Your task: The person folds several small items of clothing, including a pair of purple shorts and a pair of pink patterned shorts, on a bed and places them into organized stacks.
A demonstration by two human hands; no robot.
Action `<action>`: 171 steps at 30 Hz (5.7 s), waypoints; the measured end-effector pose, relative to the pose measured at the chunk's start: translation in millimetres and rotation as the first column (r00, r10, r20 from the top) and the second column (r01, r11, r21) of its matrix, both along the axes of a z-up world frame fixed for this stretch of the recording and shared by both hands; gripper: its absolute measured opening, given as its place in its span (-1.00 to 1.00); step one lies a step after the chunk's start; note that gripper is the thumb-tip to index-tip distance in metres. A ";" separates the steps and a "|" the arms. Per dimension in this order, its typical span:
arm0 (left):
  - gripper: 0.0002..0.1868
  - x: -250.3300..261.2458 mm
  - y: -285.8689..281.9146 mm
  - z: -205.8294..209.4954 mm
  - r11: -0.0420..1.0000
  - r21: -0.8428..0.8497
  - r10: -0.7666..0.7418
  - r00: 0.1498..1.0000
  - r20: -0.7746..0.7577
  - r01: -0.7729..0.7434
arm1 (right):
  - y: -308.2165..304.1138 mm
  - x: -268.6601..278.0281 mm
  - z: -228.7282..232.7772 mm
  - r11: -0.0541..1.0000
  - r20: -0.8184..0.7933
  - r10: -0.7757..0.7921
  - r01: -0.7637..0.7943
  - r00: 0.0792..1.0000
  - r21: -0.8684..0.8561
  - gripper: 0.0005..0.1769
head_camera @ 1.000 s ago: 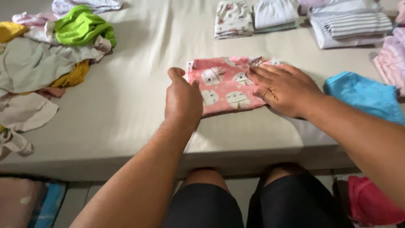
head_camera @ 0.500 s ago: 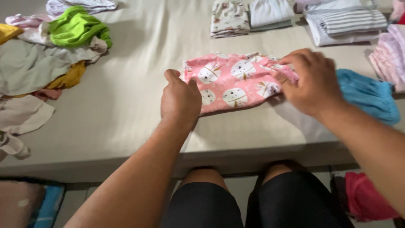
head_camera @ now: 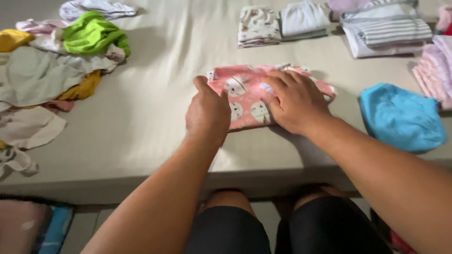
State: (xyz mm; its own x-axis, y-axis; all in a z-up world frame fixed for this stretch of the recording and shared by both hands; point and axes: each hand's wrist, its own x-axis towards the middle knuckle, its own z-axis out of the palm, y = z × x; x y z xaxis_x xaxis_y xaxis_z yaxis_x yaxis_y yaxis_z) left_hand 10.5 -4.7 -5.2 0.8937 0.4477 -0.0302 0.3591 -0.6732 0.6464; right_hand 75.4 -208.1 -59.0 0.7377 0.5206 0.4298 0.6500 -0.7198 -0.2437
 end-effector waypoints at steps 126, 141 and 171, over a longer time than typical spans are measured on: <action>-0.24 -76.4 43.3 -10.8 0.460 0.562 -0.881 0.434 0.189 0.688 | -113.3 -8.3 8.7 0.970 0.114 0.212 -0.195 0.971 -0.146 -0.84; -0.55 18.5 44.9 5.1 0.798 -0.586 -0.155 0.988 0.022 0.139 | -77.3 80.6 26.0 0.981 -0.634 0.051 0.080 0.772 0.177 -0.69; -0.47 4.7 22.0 -6.2 0.993 0.111 -0.020 0.993 -0.120 0.034 | -20.8 31.5 0.3 0.962 -0.365 -0.148 0.220 0.919 0.162 -0.32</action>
